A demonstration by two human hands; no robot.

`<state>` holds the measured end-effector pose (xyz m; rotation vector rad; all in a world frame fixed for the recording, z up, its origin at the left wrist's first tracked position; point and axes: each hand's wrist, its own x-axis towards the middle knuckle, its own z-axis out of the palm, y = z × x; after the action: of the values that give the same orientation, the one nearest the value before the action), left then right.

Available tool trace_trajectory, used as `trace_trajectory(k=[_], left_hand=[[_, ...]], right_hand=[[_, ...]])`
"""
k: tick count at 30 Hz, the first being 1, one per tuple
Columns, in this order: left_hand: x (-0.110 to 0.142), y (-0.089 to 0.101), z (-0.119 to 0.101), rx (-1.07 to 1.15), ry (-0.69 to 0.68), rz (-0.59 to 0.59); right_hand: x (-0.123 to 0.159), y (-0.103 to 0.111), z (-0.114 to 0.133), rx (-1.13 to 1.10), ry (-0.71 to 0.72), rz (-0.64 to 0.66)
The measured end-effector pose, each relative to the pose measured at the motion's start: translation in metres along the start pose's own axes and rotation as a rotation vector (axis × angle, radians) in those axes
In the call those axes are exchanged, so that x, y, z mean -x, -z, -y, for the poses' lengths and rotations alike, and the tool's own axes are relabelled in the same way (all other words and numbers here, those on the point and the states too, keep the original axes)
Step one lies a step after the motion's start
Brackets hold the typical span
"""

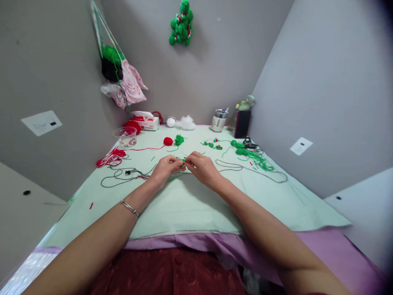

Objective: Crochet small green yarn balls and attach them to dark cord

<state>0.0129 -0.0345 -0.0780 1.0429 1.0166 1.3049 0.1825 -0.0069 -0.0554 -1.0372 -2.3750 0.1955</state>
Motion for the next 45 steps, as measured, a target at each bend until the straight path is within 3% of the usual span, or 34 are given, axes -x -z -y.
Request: trace_trajectory(k=[8, 13, 18, 24, 28, 35, 39, 45], left_hand=[[0.002, -0.004, 0.007, -0.083, -0.032, 0.025], [0.003, -0.003, 0.006, -0.066, -0.042, 0.084], [0.001, 0.0, 0.0, -0.007, -0.01, 0.135], [0.002, -0.001, -0.006, 0.05, 0.011, 0.103], [0.001, -0.001, -0.004, 0.041, 0.006, 0.065], [0.002, -0.004, 0.005, -0.089, -0.031, -0.011], [0.003, -0.007, 0.007, -0.13, -0.045, 0.009], [0.001, -0.003, -0.001, -0.074, 0.036, 0.13]], right_hand=[[-0.001, -0.001, -0.003, -0.063, -0.079, 0.032], [-0.001, -0.001, -0.005, -0.1, -0.058, 0.019], [-0.003, 0.003, -0.014, -0.061, 0.011, -0.046], [-0.004, 0.015, -0.02, -0.216, 0.029, -0.162], [-0.002, 0.012, -0.012, -0.199, 0.075, -0.093], [-0.001, 0.006, -0.002, 0.06, 0.017, 0.074], [-0.002, 0.007, -0.001, 0.103, 0.023, 0.103], [-0.006, 0.011, -0.013, 0.132, 0.249, 0.091]])
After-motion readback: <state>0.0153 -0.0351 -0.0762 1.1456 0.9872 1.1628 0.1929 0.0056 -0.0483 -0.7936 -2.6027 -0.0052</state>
